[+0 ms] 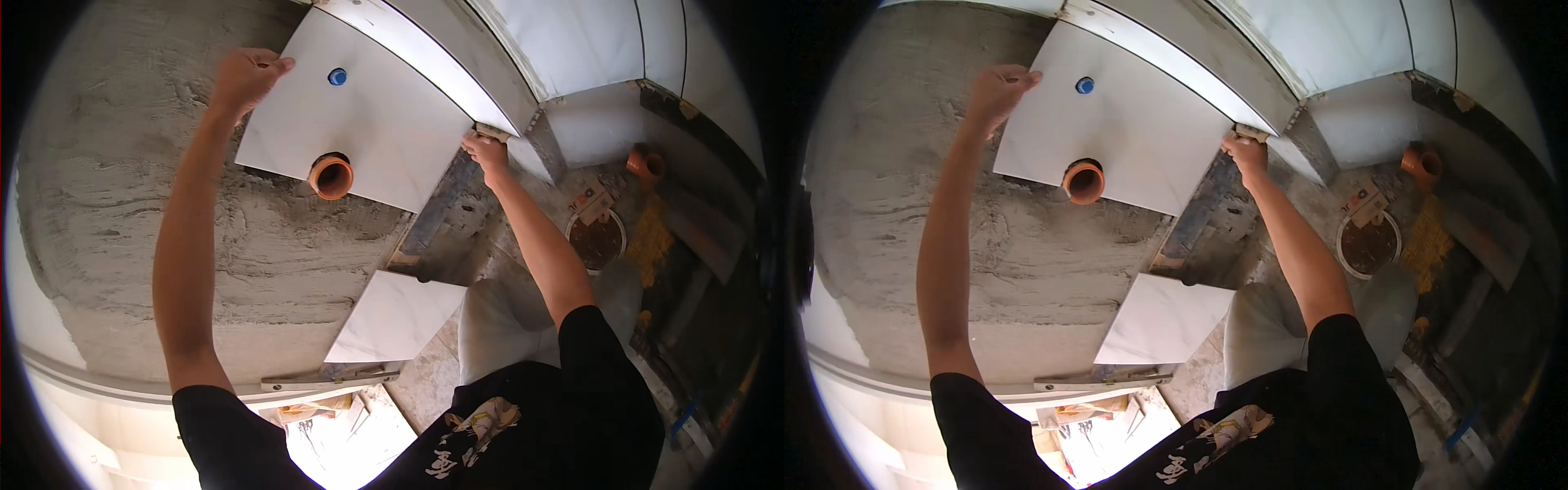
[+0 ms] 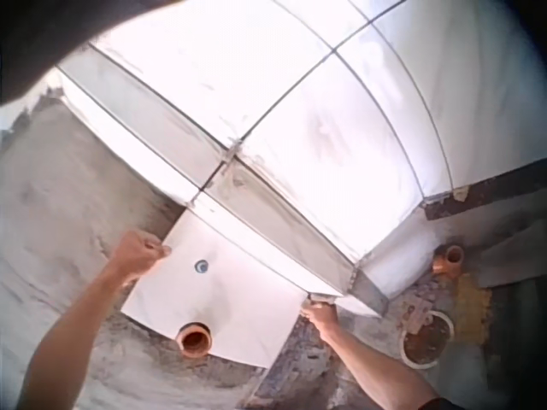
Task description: Fitting and installing ceramic wall tiles in a bathroom during renovation.
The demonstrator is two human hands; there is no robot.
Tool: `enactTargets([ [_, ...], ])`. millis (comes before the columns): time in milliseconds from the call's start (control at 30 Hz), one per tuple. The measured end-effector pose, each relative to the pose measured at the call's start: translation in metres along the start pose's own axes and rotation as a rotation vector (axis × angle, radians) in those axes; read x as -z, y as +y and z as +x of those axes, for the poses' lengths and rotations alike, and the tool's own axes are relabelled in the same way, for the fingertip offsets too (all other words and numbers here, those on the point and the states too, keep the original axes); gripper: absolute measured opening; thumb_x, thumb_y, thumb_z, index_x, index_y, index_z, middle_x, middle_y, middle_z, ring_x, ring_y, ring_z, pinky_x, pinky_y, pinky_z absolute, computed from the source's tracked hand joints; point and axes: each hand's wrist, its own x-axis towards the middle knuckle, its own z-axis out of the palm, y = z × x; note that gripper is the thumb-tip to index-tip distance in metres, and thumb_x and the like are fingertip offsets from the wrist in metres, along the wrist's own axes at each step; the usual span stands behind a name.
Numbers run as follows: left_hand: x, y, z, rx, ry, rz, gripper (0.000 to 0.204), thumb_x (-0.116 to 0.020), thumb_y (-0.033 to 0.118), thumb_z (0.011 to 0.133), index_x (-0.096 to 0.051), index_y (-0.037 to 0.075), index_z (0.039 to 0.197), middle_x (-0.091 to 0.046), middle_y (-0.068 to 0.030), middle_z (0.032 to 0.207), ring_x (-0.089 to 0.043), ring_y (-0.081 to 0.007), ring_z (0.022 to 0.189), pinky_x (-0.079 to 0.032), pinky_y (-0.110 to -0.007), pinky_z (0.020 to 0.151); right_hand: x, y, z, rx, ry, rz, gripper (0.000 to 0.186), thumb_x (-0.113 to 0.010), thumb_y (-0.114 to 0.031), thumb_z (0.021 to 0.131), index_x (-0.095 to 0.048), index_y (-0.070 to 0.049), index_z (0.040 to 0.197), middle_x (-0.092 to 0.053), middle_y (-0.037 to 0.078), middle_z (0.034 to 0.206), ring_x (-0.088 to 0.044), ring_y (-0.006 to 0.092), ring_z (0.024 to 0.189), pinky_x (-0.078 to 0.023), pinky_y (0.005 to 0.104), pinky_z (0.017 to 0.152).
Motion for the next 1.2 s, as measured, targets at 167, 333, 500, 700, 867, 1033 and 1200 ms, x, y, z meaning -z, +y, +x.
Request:
enactTargets([
  [167, 0.004, 0.009, 0.006, 0.011, -0.021, 0.009, 0.028, -0.073, 0.031, 0.081, -0.074, 0.004, 0.086, -0.064, -0.0048, 0.066, -0.057, -0.0113, 0.063, -0.047, -0.029, 0.061, 0.006, 0.001, 0.010, -0.019, 0.035, -0.053, 0.023, -0.078, -0.026, 0.077, -0.068, -0.006, 0.074, -0.068, 0.002, 0.078, -0.062, 0.0144, 0.071, -0.048, 0.0328, 0.069],
  [333, 0.009, 0.004, 0.003, 0.036, -0.045, 0.053, 0.031, -0.073, 0.034, 0.081, -0.074, 0.004, 0.087, -0.065, -0.0053, 0.067, -0.059, -0.0132, 0.063, -0.048, -0.031, 0.064, -0.005, -0.003, 0.001, -0.043, 0.040, 0.007, 0.021, -0.077, -0.023, 0.078, -0.066, -0.007, 0.070, -0.067, 0.001, 0.076, -0.060, 0.0133, 0.071, -0.047, 0.0327, 0.068],
  [500, 0.002, 0.005, 0.005, 0.072, -0.070, 0.040, 0.033, -0.072, 0.036, 0.081, -0.074, 0.005, 0.091, -0.067, -0.0063, 0.070, -0.061, -0.0157, 0.066, -0.049, -0.034, 0.066, -0.003, -0.007, -0.001, 0.014, 0.043, 0.078, 0.016, -0.076, -0.016, 0.078, -0.064, -0.007, 0.072, -0.065, 0.000, 0.074, -0.058, 0.0127, 0.068, -0.046, 0.0321, 0.067],
  [700, 0.005, -0.005, 0.009, -0.019, -0.079, -0.012, 0.033, -0.072, 0.036, 0.082, -0.074, 0.005, 0.093, -0.069, -0.0073, 0.078, -0.061, -0.0142, 0.072, -0.049, -0.032, 0.069, -0.005, -0.007, -0.002, 0.000, 0.068, 0.196, 0.018, -0.076, -0.009, 0.076, -0.063, -0.004, 0.086, -0.066, 0.002, 0.088, -0.063, 0.0138, 0.077, -0.051, 0.0314, 0.073],
  [867, -0.001, -0.006, 0.007, -0.001, -0.033, -0.023, 0.033, -0.073, 0.036, 0.082, -0.074, 0.005, 0.094, -0.069, -0.0069, 0.078, -0.063, -0.0140, 0.073, -0.049, -0.032, 0.070, -0.003, -0.003, 0.005, 0.004, 0.064, 0.017, 0.020, -0.077, -0.013, 0.075, -0.065, -0.004, 0.088, -0.067, 0.003, 0.088, -0.063, 0.0135, 0.079, -0.051, 0.0325, 0.074],
  [1033, 0.001, -0.006, 0.005, -0.024, -0.032, 0.051, 0.029, -0.070, 0.036, 0.085, -0.073, 0.008, 0.090, -0.062, 0.0003, 0.070, -0.055, -0.0075, 0.066, -0.044, -0.027, 0.063, -0.002, 0.001, 0.009, -0.015, 0.050, -0.107, 0.018, -0.077, -0.016, 0.073, -0.067, -0.006, 0.083, -0.070, 0.003, 0.088, -0.063, 0.0134, 0.079, -0.049, 0.0328, 0.075],
  [1200, 0.007, -0.009, 0.009, 0.005, -0.093, 0.141, 0.032, -0.070, 0.038, 0.084, -0.073, 0.007, 0.091, -0.061, 0.0012, 0.069, -0.054, -0.0072, 0.065, -0.043, -0.027, 0.062, -0.002, -0.005, 0.003, 0.033, -0.012, -0.045, 0.019, -0.079, -0.023, 0.076, -0.069, -0.010, 0.086, -0.069, -0.001, 0.086, -0.062, 0.0103, 0.078, -0.048, 0.0281, 0.071],
])
